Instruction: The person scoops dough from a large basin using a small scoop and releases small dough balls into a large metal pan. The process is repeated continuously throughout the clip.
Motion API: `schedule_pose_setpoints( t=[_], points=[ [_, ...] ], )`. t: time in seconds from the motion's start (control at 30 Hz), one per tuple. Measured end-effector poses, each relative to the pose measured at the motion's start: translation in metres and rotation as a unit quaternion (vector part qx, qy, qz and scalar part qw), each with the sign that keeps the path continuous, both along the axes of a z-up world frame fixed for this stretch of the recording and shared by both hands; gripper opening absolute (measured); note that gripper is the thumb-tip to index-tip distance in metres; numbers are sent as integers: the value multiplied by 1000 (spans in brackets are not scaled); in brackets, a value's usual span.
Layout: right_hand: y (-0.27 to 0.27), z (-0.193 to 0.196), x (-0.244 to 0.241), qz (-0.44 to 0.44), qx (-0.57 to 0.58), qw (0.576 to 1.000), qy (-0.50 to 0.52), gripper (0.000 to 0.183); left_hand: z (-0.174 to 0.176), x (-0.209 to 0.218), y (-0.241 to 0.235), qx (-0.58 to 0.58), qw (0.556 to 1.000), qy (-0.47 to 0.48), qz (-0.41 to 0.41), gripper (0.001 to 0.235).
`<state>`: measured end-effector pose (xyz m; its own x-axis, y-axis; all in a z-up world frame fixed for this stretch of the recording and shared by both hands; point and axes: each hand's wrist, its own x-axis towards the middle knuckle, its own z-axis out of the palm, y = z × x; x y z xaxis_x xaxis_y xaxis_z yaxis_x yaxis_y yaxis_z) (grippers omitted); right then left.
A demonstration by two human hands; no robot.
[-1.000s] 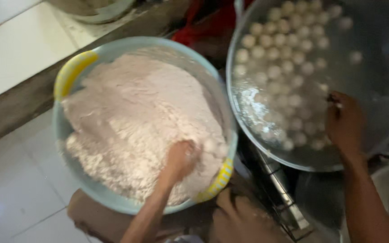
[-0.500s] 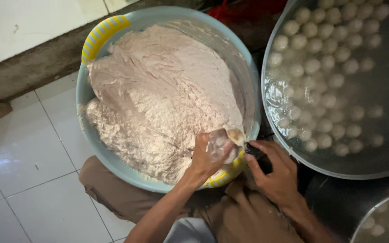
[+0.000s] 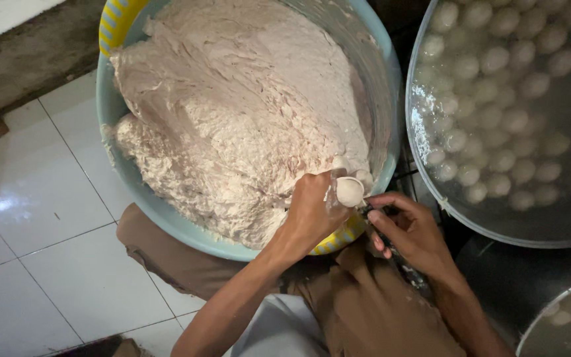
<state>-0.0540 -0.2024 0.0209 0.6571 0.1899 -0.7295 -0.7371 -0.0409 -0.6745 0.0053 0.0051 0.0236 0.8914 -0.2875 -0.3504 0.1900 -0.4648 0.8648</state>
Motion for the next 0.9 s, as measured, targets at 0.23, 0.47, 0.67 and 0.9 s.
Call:
schedule_pose_setpoints(
  t=[0.23, 0.47, 0.67, 0.9],
  points=[
    [3, -7, 7, 35, 41, 995, 85, 29, -36, -8, 5, 201, 977, -11, -69, 28],
    [-35, 8, 12, 17, -9, 1000, 6, 27, -75, -37, 25, 141, 966, -217, -4, 48],
    [-160, -7, 53, -67, -342, 934, -85, 27, -77, -44, 44, 316, 944, -37, -81, 35],
    [-201, -23, 74, 79, -621, 667, -405, 28, -76, -30, 31, 29, 999, -29, 26, 30]
  ],
)
